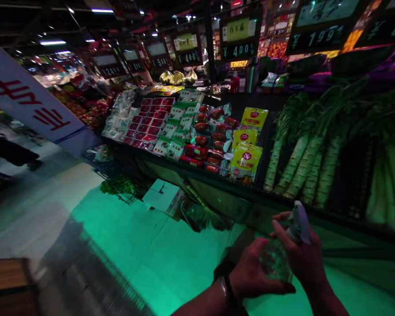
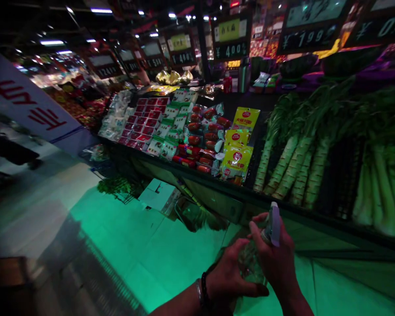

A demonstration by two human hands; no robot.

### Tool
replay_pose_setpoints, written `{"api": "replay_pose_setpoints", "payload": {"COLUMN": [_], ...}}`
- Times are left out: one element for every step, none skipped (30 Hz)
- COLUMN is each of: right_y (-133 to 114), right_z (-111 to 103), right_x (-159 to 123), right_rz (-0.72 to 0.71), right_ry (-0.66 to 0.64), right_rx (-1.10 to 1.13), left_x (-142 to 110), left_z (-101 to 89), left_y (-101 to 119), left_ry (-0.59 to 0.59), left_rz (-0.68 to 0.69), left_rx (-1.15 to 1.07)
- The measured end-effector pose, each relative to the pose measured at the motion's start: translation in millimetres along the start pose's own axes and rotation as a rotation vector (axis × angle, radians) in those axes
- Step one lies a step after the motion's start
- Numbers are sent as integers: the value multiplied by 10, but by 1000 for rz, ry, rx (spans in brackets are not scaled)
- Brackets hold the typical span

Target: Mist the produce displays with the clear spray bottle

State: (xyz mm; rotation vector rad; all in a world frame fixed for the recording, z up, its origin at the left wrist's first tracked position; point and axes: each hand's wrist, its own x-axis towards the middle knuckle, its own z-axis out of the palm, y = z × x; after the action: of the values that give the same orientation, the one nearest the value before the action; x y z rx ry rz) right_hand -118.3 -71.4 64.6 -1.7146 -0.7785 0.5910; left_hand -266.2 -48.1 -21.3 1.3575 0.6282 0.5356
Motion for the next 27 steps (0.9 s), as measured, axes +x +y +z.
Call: {"api": "replay_pose_setpoints", "payload": {"right_y": [-32,-59,-83,-107,-132,-163,-200,-245,-299,-361,-430,-502,-576,-650,-721,-788,-850,-908,-960,-1008,-1051,-1089,-1124,-1155,-1183,-1208,-1231], "right_z": [48,99,155,218,291,377,475,588,712,846,987,1129,1268,1401,1524,1636,1737,1828,1911,1989,2064,2139,2214,2290,2368,2446,2522], "right_x": [-2,5,19,40,68,102,139,177,216,253,287,320,350,381,412,446,482,520,559,598,636,672,705,737,769,803,841], "right_rz": [12,20,21,20,17,14,11,9,10,9,3,-9,-23,-36,-44,-46,-45,-44,-49,-61,-77,-93,-103,-105,-103,-99,-98], "right_ry": [-18,-33,-47,-58,-69,-75,-77,-75,-68,-60,-55,-52,-50,-46,-39,-32,-24,-19,-17,-18,-18,-18,-17,-15,-17,-21,-31], "right_rx": [-9,-21,-30,-33,-33,-35,-36,-30,-17,-5,1,1,-3,-7,-10,-7,-3,-2,-6,-18,-33,-48,-60,-65,-63,-54,-39], "left_x": [-11,-20,-26,-29,-28,-22,-12,3,21,42,65,90,117,146,176,208,241,275,307,338,367,393,416,436,454,473,492], "left_z": [-39,-80,-126,-183,-253,-338,-440,-557,-687,-829,-977,-1128,-1278,-1424,-1561,-1689,-1805,-1912,-2009,-2099,-2185,-2267,-2348,-2428,-2507,-2585,-2662], "left_y": [40,83,128,175,221,264,301,330,351,365,375,384,397,415,439,470,506,544,582,618,651,680,706,728,749,769,790], "left_ry": [3,6,5,3,3,7,15,24,33,44,51,57,64,71,74,74,71,69,67,67,71,74,77,79,80,84,84], "left_rz": [6,8,3,-12,-39,-68,-86,-93,-91,-78,-62,-50,-43,-35,-20,-6,4,12,20,25,29,30,30,27,25,25,30], "left_rx": [-21,-43,-66,-85,-96,-93,-73,-41,-5,31,57,73,82,90,104,118,133,144,148,149,147,146,145,142,139,133,124]}}
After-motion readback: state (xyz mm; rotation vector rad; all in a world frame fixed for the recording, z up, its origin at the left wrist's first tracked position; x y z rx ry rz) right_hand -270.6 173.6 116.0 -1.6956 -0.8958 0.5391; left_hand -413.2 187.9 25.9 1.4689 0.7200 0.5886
